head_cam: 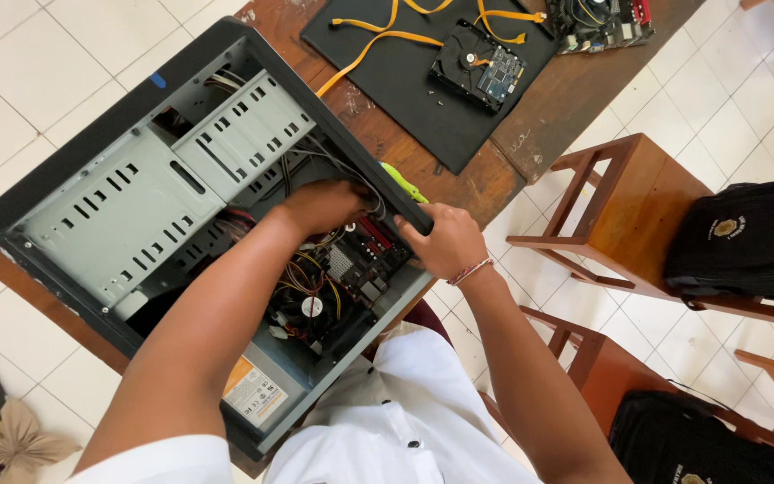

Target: The person connects internal cables inside a desktop computer case, including power and data connectors to the motherboard and drive bay. They use a screwdriver to secure components and organize wiring within the chassis.

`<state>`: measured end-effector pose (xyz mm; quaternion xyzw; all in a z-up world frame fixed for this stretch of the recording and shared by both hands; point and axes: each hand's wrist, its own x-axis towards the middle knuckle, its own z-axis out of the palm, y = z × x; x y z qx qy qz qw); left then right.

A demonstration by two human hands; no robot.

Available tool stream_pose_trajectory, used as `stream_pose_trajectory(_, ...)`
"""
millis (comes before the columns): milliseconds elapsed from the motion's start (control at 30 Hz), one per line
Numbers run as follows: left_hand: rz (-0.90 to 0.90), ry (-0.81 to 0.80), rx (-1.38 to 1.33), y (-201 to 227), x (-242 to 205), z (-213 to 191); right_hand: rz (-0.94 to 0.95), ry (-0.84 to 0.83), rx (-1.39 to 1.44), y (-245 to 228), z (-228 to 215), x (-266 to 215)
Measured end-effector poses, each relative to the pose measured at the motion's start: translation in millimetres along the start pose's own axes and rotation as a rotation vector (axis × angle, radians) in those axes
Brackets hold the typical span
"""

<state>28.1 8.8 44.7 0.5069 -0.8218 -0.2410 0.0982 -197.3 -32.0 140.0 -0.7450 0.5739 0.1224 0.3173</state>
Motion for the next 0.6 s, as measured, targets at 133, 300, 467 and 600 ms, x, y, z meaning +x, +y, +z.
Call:
stream_pose_trajectory(133,-0.061,0.046,0.02,7.7,-1.5,6.6,0.009,0.005,0.003,-0.4,-2.8,-1.1)
stream_pose_trajectory(300,-0.154,0.117,0.126,19.4,-2.0,16.1,-0.025,0.058,-0.022,-2.0,-2.3,-1.4)
stream_pose_trajectory(467,-0.187,0.178,0.184,27.9,-8.5,14.1,-0.031,0.066,-0.003,-6.1,-5.0,-8.5)
stream_pose_trajectory(600,-0.151,0.04,0.13,36.4,-10.0,-1.8,-0.032,0.056,-0.007,-9.2,-6.6,-8.8)
